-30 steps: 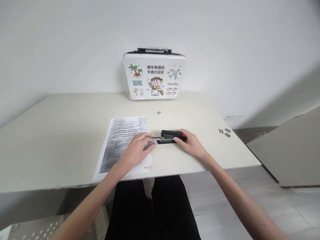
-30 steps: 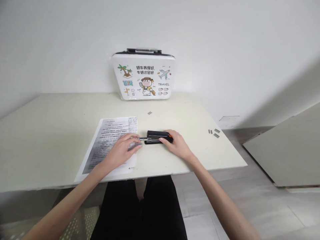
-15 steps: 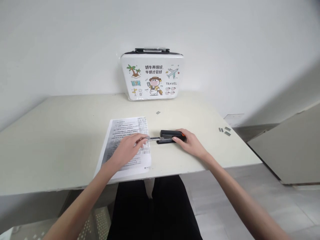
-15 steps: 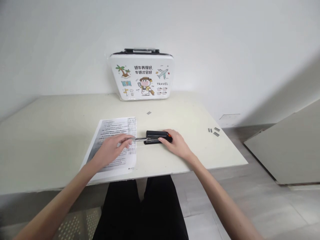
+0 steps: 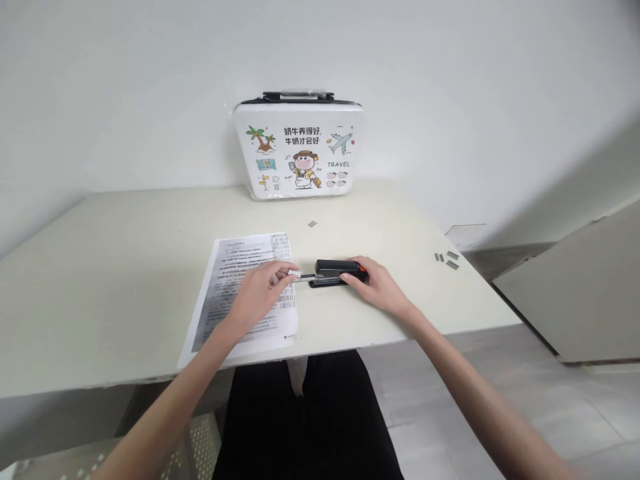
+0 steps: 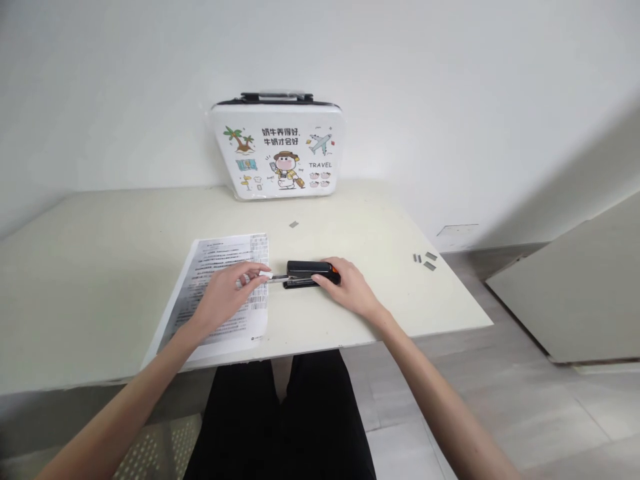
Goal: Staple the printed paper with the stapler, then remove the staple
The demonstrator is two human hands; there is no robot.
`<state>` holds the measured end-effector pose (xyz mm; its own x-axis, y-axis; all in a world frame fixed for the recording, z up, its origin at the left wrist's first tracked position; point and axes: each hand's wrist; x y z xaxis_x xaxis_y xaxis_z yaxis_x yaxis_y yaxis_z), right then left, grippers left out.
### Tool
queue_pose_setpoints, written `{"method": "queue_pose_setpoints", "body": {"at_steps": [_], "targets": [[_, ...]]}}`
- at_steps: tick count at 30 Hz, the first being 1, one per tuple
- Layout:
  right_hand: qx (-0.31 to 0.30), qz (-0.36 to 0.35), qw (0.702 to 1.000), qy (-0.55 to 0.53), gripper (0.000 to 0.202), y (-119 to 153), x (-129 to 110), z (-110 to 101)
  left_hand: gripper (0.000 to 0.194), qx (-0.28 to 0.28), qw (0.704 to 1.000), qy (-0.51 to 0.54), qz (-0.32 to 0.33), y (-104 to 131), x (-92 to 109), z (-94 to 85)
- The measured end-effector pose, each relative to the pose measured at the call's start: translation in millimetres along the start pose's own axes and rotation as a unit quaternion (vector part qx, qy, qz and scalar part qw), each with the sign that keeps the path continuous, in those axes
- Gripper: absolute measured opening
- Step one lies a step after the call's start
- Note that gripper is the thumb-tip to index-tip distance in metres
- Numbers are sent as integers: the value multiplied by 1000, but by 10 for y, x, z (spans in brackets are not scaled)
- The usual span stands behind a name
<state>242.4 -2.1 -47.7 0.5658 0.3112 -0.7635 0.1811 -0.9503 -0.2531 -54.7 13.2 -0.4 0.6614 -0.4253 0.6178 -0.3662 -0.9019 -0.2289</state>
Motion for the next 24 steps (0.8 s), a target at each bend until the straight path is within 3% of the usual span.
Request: {"method": "queue_pose_setpoints", "body": {"at_steps": [16, 24], "targets": [[3, -5, 1000, 12, 38, 8, -26, 1, 19, 13, 999, 32, 5, 29, -82, 163], [8, -6, 1000, 18, 37, 13, -38, 16, 16, 42, 998, 27, 39, 58, -82, 145]]}}
Point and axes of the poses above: each hand's wrist, its own y-axis away from the middle knuckle, its own z-axis out of the palm, x = y × z, and after that the axes turned 1 degree about -x, right-handed
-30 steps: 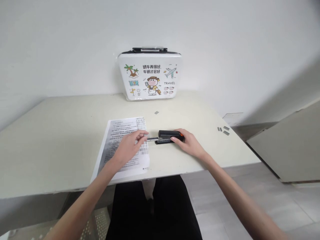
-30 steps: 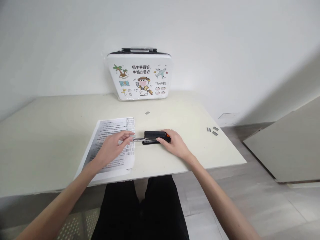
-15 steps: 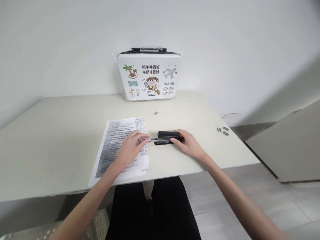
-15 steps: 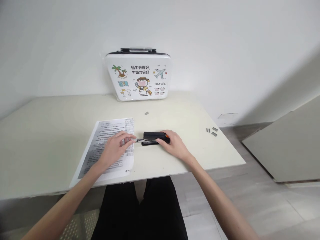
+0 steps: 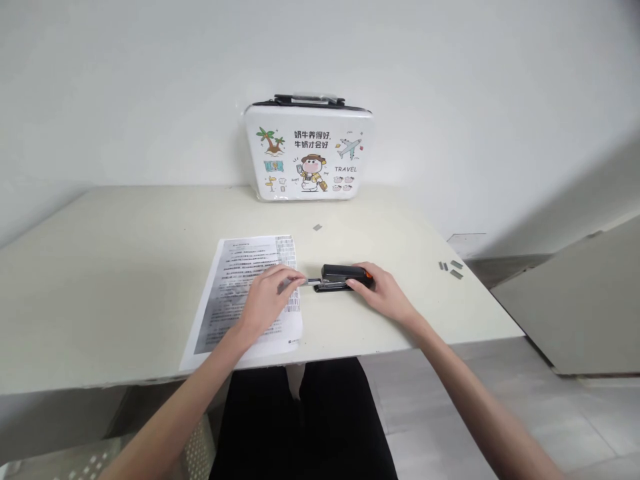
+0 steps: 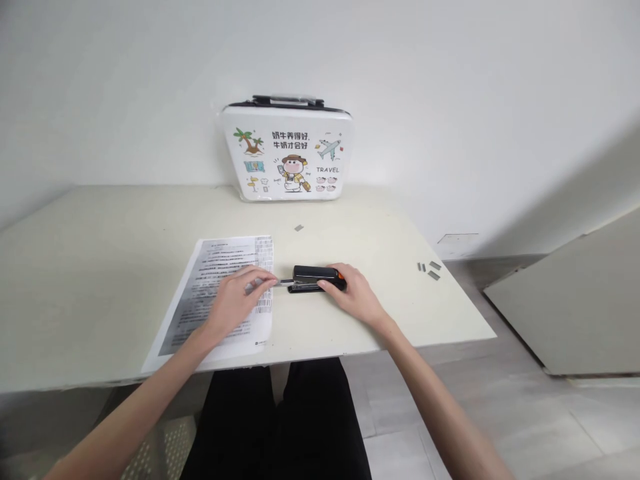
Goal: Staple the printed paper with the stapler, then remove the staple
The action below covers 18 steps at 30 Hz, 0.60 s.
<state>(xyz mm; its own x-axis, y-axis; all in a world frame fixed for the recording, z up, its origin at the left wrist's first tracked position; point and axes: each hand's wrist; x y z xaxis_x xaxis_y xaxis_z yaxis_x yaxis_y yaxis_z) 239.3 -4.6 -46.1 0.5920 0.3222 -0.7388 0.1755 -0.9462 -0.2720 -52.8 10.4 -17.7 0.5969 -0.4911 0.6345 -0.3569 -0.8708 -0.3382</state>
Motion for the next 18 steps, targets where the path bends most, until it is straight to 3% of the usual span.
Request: {"method": "queue_pose_setpoints", "body": {"at_steps": [8, 18], "targets": [[-5, 9, 1000, -3, 37, 7, 4, 2, 8, -10, 999, -15, 46, 20, -22, -5], [-1, 10, 1000, -2, 36, 5, -31, -7, 12, 26, 999, 7, 39, 12, 86, -17]]}}
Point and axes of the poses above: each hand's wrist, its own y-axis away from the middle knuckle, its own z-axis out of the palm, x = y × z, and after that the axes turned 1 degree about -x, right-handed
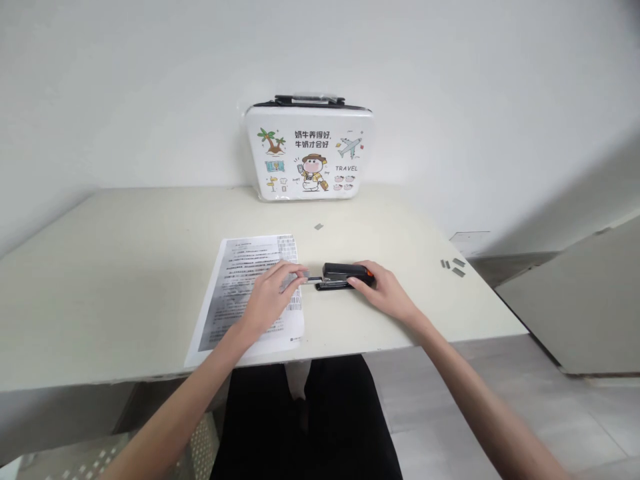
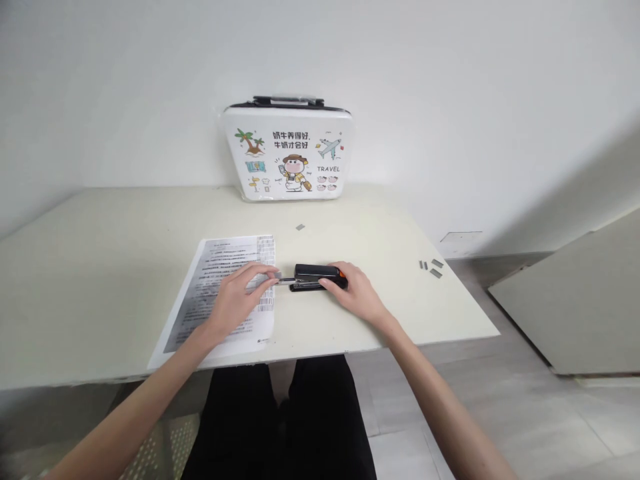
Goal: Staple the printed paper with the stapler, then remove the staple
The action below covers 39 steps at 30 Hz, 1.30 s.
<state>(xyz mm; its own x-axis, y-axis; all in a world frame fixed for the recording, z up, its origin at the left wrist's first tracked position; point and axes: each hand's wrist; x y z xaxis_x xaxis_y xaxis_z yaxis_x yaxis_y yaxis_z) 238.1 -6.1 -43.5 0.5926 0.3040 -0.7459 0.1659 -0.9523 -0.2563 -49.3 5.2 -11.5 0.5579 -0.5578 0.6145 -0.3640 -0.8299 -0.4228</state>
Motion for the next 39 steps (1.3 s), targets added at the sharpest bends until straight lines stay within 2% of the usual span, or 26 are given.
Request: {"method": "queue_pose_setpoints", "body": {"at_steps": [6, 11, 15, 19, 23, 28, 31, 35, 39], "targets": [[-4, -3, 1000, 1, 38, -1, 37, 0, 14, 19, 1000, 21, 9, -50, 72, -46], [-9, -3, 1000, 8, 40, 0, 72, 1, 18, -1, 999, 23, -28, -100, 77, -88], [-5, -6, 1000, 3, 40, -1, 60, 5, 18, -15, 996, 10, -83, -98, 82, -84], [-5, -7, 1000, 3, 38, -1, 42, 7, 22, -8, 991, 56, -123, -79, 80, -40], [-4, -10, 1000, 5, 39, -1, 60, 10, 24, 2, 989, 69, -131, -96, 61, -14], [-4, -13, 1000, 8, 37, 0, 81, 9, 21, -20, 992, 27, -124, -118, 82, -35], [36, -51, 998, 32, 37, 27, 4, 3, 22, -4, 990, 26, -136, -107, 154, -44], [126, -174, 969, 124, 32, 58, -247, 43, 26, 0, 979, 102, -178, -105, 262, -57], [94, -253, 945, 184, 18, -2, -525, 154, 30, -16, 945, 245, -214, -105, 305, -104]]}}
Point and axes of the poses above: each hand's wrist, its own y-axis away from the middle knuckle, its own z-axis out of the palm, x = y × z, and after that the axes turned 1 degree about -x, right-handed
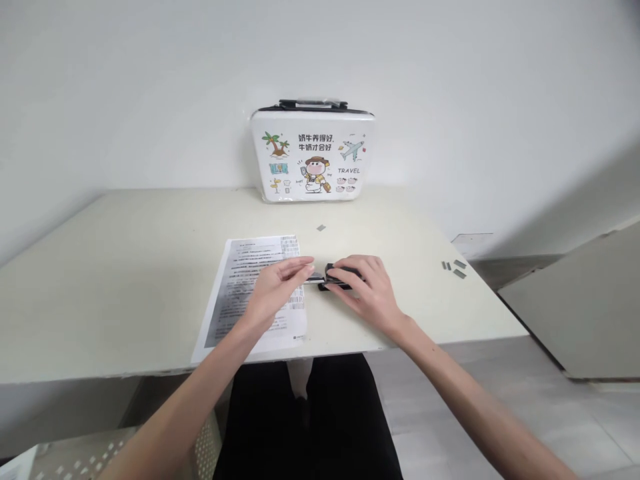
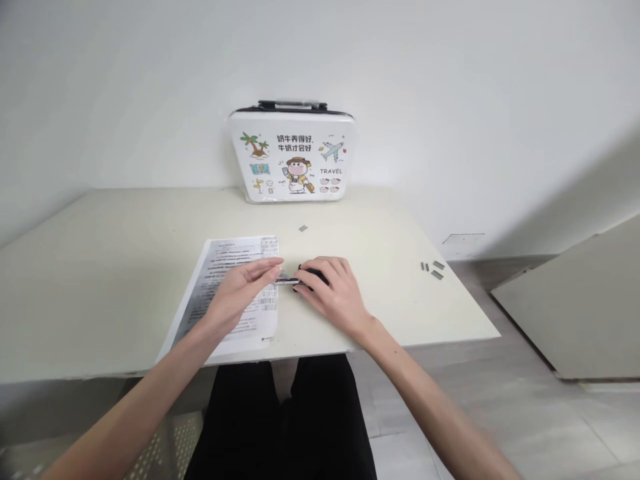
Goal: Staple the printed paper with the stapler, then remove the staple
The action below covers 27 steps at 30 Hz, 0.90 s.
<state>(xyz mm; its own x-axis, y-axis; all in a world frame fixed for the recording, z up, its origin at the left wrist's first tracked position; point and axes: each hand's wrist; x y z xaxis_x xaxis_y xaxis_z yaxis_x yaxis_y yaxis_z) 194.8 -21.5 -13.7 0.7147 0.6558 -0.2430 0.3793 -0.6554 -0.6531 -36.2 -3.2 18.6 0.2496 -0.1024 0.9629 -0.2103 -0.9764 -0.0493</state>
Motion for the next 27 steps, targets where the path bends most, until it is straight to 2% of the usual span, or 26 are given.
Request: {"method": "queue_pose_setpoints", "body": {"at_steps": [4, 11, 17, 22, 27], "targets": [[-28, -20, 999, 7, 18, -158, -121, 62, 30, -20, 999, 28, -16, 53, -33, -63], [-59, -29, 998, -4, 25, -245, -172, 114, 30, -2, 1000, 28, -3, 133, -217, -151], [-43, 13, 999, 21, 20, -188, -141, 241, 29, 51, 989, -123, 66, 155, -329, -211], [-57, 31, 997, 28, 18, -134, -104, 344, 21, 30, 971, -202, 123, 187, -480, -207], [-75, 16, 996, 36, 18, -146, -120, 343, 17, 19, 964, -225, 140, 197, -533, -186]]}}
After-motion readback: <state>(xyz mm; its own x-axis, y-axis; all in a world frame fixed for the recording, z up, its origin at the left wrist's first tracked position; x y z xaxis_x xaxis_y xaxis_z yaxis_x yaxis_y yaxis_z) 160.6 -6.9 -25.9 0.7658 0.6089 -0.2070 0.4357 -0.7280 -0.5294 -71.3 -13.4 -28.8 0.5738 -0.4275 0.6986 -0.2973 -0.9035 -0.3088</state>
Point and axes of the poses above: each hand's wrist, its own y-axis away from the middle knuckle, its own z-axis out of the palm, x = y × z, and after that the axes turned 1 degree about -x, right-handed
